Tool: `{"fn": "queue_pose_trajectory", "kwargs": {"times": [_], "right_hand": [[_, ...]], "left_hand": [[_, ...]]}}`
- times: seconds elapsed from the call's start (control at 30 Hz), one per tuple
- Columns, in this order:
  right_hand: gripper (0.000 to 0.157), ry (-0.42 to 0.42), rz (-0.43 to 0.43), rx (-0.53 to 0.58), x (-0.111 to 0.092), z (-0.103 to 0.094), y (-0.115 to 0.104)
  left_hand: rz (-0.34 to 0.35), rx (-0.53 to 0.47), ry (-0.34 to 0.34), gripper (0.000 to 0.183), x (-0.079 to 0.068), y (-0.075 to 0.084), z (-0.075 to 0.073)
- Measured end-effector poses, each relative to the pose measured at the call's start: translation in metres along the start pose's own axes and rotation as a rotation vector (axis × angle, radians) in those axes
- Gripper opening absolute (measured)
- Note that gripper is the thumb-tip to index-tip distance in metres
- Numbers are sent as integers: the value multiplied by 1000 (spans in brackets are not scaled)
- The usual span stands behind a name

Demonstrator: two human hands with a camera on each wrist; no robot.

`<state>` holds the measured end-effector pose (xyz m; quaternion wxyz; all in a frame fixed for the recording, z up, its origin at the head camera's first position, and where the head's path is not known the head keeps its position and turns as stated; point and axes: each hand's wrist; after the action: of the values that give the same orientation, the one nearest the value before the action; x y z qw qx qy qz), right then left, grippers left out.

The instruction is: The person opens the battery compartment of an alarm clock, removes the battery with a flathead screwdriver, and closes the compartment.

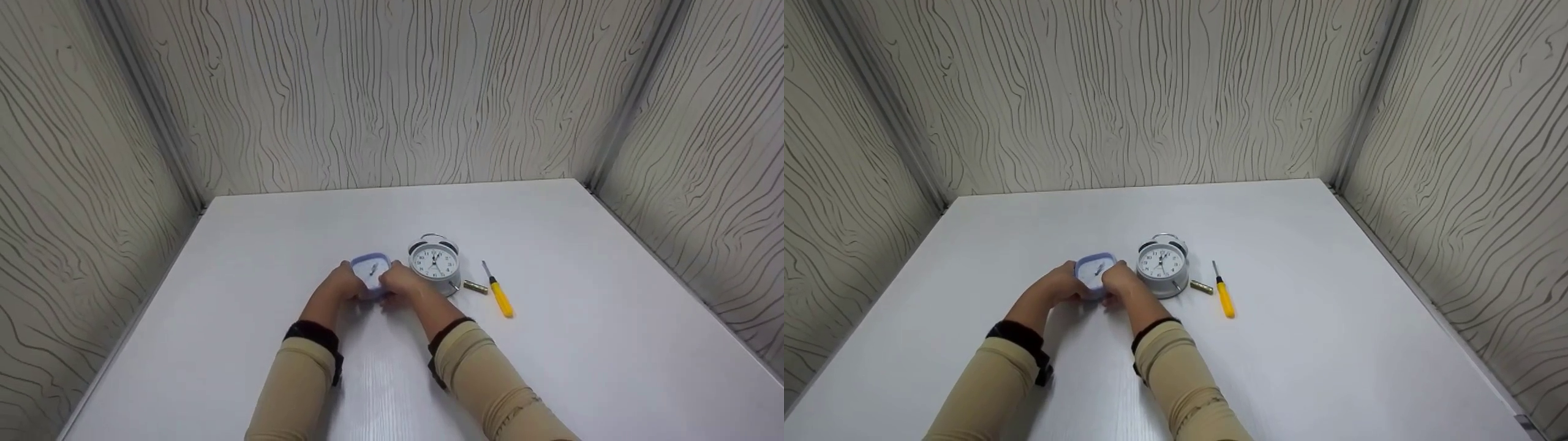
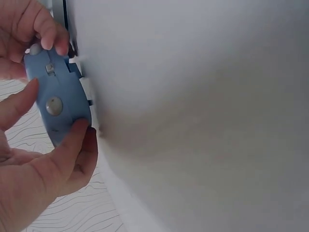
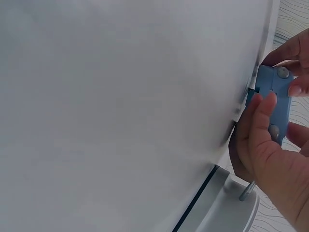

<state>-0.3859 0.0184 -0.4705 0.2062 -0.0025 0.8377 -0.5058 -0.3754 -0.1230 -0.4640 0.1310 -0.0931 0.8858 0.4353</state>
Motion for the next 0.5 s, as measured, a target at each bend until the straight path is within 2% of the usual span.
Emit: {"fn": "queue_pose_trajectory", "kwargs": {"times": [0.13, 0.17, 0.2, 0.23, 0.27, 0.37, 0.43, 0.47, 0.5], "right_hand": [[49, 57, -41, -238, 7, -1, 3], [44, 75, -63, -313, 12, 0, 5], [40, 83, -81, -357, 17, -1, 7], [35, 94, -145, -391, 30, -1, 17], [32, 98, -158, -425, 35, -1, 19], [28, 108, -165, -462, 39, -1, 20], [28, 117, -146, -443, 33, 0, 17], [29, 122, -92, -446, 20, 0, 6], [29, 137, -97, -452, 16, 1, 4]], "left_hand": [[-2, 48, 3, 96, 1, 1, 2], [2, 58, 5, 96, 1, 1, 2], [3, 64, 9, 96, 1, 0, 3], [4, 68, 12, 96, 1, 0, 3], [4, 70, 15, 95, 1, 0, 3], [3, 76, 25, 95, 1, -1, 3], [3, 75, 28, 95, 0, -1, 2], [7, 77, 32, 95, -1, -2, 2], [11, 82, 35, 95, -1, -2, 2]]}}
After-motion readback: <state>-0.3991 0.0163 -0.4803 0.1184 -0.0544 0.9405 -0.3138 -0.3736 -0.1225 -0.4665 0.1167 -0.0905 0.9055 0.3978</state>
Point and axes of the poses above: each hand's wrist, its own x-axis towards the middle knuckle, its own z-axis out of the palm, y = z × x, and after that the axes turned 6 degrees about -x, right-handed
